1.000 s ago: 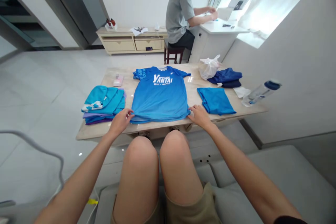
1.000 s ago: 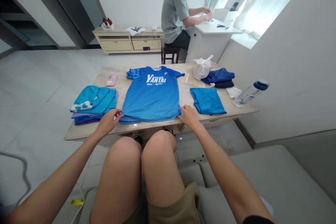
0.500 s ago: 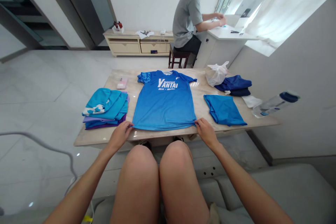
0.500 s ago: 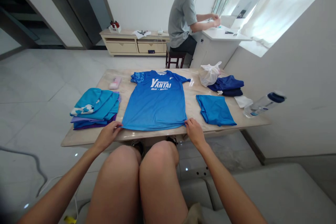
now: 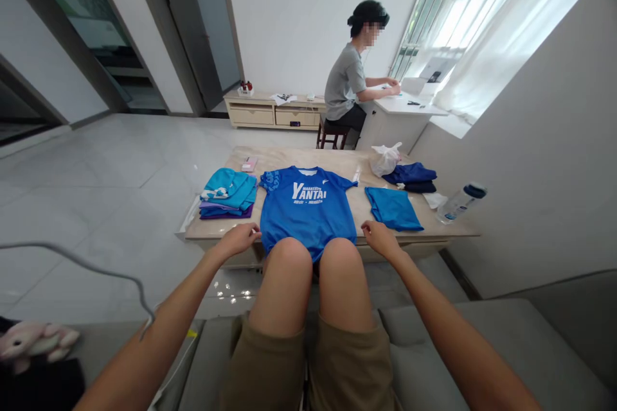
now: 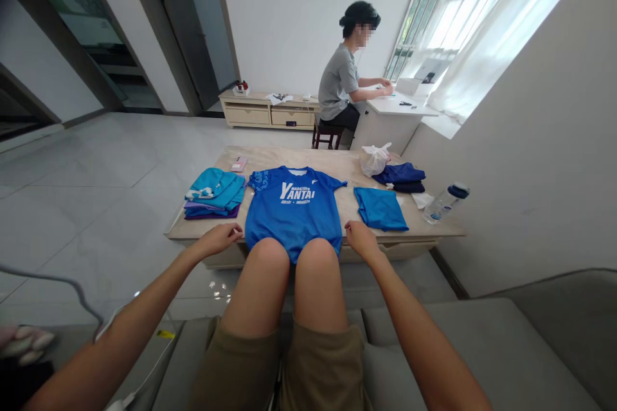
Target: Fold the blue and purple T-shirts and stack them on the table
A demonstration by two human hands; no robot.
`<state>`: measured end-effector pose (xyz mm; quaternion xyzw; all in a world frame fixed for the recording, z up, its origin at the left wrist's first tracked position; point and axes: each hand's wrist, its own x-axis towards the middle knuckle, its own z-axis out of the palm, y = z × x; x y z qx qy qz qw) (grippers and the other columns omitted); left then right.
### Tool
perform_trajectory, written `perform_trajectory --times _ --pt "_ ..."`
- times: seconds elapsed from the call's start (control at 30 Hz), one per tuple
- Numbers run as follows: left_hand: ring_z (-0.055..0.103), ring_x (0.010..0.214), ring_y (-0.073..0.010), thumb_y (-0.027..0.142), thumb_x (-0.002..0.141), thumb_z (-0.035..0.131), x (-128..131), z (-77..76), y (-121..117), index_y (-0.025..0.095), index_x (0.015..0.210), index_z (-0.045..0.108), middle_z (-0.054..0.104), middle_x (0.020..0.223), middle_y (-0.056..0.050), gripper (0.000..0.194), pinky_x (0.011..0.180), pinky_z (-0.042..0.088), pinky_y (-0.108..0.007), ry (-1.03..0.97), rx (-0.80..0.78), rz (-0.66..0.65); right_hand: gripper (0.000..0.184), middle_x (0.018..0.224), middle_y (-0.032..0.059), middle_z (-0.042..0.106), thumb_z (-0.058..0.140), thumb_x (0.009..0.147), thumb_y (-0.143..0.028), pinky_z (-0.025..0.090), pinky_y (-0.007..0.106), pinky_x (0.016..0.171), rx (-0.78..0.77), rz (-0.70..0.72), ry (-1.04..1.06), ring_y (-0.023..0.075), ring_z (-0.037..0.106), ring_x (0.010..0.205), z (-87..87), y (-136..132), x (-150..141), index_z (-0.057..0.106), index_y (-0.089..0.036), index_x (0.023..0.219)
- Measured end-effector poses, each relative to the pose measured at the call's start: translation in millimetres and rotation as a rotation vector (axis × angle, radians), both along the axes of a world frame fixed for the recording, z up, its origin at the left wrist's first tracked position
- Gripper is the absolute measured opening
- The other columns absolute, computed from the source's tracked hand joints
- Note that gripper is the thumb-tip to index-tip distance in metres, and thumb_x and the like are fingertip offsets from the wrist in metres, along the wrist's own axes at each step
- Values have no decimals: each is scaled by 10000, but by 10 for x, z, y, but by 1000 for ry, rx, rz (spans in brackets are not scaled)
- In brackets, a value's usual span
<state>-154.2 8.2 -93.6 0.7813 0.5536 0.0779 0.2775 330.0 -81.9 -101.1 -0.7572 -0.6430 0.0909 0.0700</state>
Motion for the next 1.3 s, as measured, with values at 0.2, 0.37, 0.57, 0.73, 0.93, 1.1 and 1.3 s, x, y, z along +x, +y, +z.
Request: perform_trajectory --times 0.2,0.37,0.57,0.73,0.93,1.1,1.3 --pt "645 1421 -371 337 1003 554 483 -385 203 164 1370 711 687 1500 -231 435 1190 499 -486 52 235 11 468 1592 252 600 533 1067 -303 425 548 1235 74 124 -62 382 562 1492 -434 428 -645 655 -132 1485" --pt "433 1627 -352 342 1050 485 687 -846 604 115 1584 573 494 1709 -231 586 1342 353 -525 98 269 16 636 1784 221 362 427 1111 -442 297 574 1340 83 163 -8 371 330 1671 -938 790 -807 496 -126 1658" --pt "290 1695 -353 442 1105 380 789 -1158 1338 125 1715 427 331 1802 -191 688 1388 195 -606 208 390 111 706 1816 174 309 365 1129 -532 241 568 1364 193 98 -69 340 285 1692 -1303 1440 -447 413 -156 1725" --pt "328 1677 -354 420 1107 348 1191 -1074 2125 108 1711 435 371 1785 -203 686 1385 97 -657 347 429 92 738 1833 149 277 296 1140 -566 212 540 1373 163 56 -124 317 251 1703 -1357 2272 -204 379 -150 1744" --pt "273 1699 -327 413 1121 293 1520 -1030 2600 91 1734 377 315 1815 -178 698 1379 162 -651 328 388 126 765 1840 158 245 260 1143 -574 185 540 1378 120 -11 -122 321 214 1714 -1298 2864 -104 345 -128 1758" --pt "258 1707 -287 415 1130 294 1303 -1053 2060 168 1785 262 258 1842 -113 700 1392 134 -624 293 344 129 749 1847 138 228 259 1144 -551 161 527 1385 108 -8 -113 308 196 1720 -1317 2368 -188 342 -137 1763" --pt "245 1708 -345 452 1113 375 1028 -803 1107 116 1735 386 317 1815 -179 707 1393 103 -604 440 260 22 741 1861 110 176 299 1140 -541 138 511 1393 7 58 -109 299 144 1732 -1208 1311 -293 301 -171 1782"
